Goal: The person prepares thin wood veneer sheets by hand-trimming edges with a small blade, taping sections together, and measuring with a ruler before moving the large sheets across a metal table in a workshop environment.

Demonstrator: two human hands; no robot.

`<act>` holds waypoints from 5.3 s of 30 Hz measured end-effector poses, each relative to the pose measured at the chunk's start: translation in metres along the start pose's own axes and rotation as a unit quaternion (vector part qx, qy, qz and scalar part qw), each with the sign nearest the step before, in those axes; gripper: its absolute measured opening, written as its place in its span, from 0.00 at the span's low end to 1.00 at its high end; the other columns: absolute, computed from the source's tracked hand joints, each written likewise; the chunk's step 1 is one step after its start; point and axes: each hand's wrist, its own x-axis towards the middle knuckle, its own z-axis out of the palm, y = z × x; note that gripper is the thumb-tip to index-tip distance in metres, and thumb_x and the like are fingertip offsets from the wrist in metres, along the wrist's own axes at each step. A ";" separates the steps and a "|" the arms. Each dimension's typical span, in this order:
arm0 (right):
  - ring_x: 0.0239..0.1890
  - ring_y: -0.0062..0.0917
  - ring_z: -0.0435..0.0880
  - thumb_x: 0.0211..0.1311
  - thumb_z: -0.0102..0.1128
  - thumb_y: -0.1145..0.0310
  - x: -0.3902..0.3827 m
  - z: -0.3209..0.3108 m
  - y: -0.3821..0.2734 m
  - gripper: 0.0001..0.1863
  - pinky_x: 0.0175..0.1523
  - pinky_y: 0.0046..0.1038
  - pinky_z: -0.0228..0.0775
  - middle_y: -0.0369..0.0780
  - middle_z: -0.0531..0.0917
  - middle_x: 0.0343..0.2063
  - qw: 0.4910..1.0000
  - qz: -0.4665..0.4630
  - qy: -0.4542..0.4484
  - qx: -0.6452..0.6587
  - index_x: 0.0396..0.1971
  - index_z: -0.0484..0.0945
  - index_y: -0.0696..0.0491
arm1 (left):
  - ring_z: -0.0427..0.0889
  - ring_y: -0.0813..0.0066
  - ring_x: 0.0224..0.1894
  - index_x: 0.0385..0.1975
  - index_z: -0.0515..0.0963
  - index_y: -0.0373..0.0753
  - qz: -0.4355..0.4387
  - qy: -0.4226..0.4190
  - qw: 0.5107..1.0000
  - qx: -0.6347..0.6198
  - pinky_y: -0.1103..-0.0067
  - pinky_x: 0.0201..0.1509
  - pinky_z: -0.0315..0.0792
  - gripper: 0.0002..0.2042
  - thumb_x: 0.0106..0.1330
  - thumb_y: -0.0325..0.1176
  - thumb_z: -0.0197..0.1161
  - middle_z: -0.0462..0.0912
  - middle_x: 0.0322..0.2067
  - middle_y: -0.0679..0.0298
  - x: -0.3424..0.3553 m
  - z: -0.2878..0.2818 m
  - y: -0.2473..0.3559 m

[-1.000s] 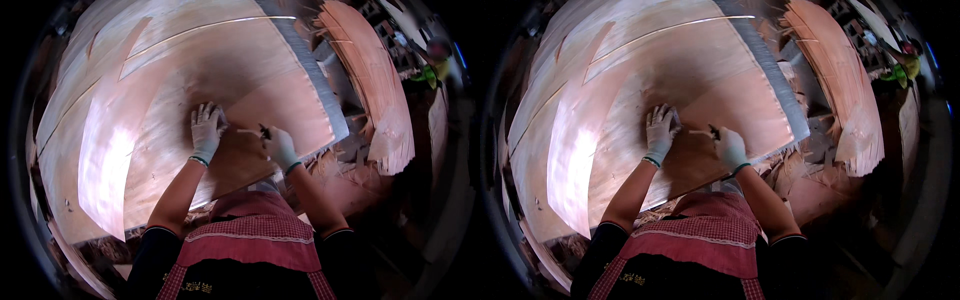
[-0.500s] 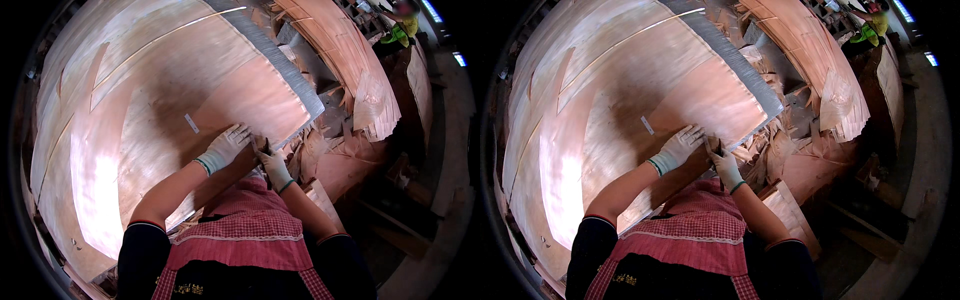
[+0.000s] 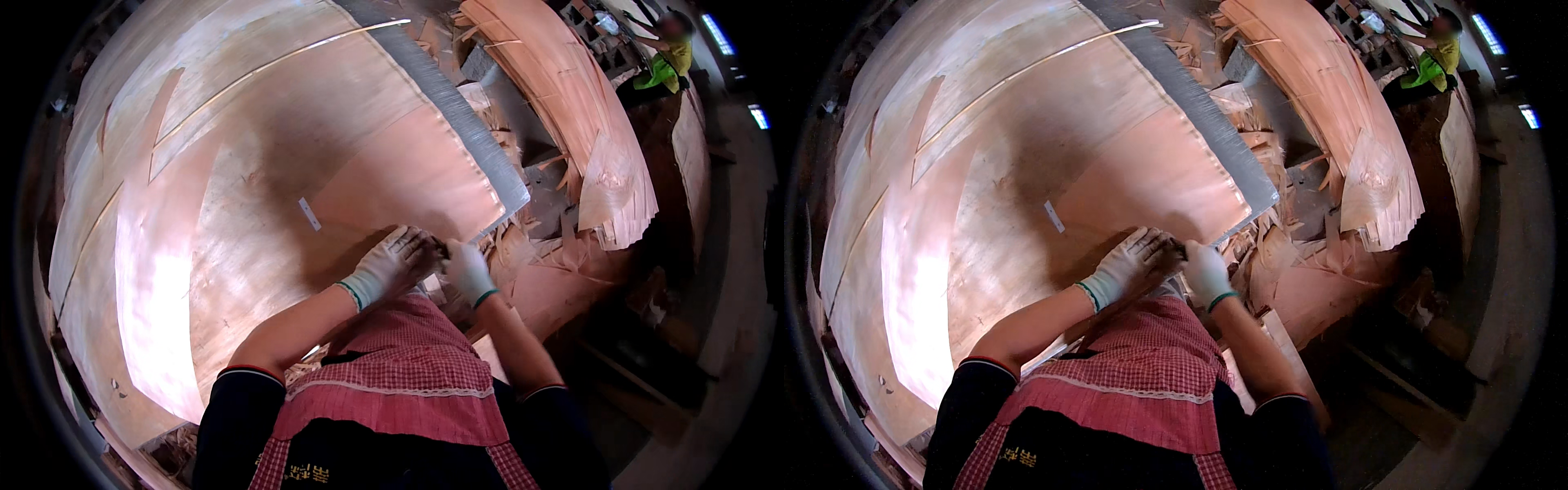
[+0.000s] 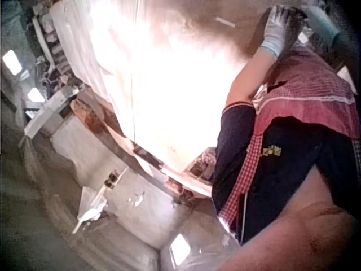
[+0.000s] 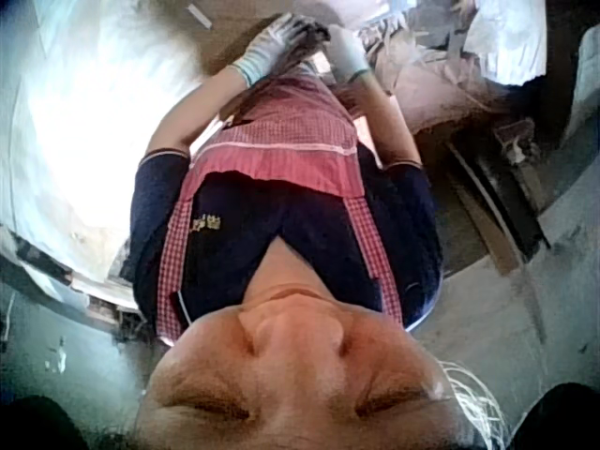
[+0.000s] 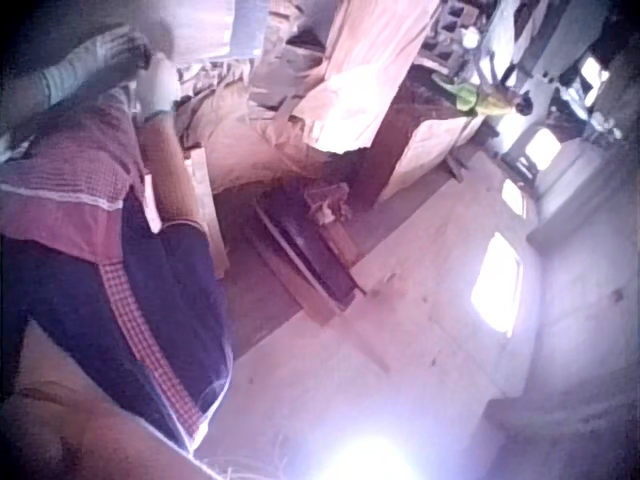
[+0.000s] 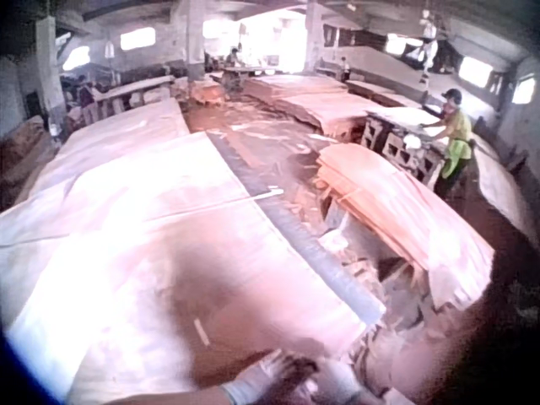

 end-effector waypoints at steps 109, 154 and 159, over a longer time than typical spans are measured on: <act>0.17 0.15 0.65 0.64 0.59 0.57 -0.103 0.278 -0.651 0.13 0.22 0.18 0.54 0.30 0.73 0.18 0.779 -0.081 -0.096 0.615 0.24 0.73 0.47 | 0.77 0.70 0.51 0.51 0.71 0.32 -0.418 0.818 0.158 -0.361 0.76 0.56 0.72 0.19 0.67 0.38 0.61 0.78 0.50 0.57 -0.943 -0.199 0.091; 0.13 0.12 0.63 0.61 0.62 0.63 -0.354 0.502 -0.898 0.07 0.17 0.14 0.53 0.30 0.73 0.17 0.769 0.049 0.081 0.633 0.31 0.78 0.51 | 0.75 0.84 0.29 0.33 0.76 0.41 -0.464 0.782 0.278 -0.310 0.83 0.32 0.73 0.05 0.63 0.31 0.64 0.78 0.28 0.72 -1.448 -0.237 -0.054; 0.13 0.14 0.63 0.64 0.59 0.61 -0.387 0.552 -0.906 0.08 0.16 0.15 0.55 0.31 0.71 0.17 0.778 0.073 0.010 0.624 0.34 0.77 0.49 | 0.76 0.84 0.28 0.35 0.77 0.42 -0.491 0.785 0.233 -0.298 0.85 0.31 0.72 0.03 0.63 0.30 0.64 0.78 0.28 0.72 -1.521 -0.183 -0.030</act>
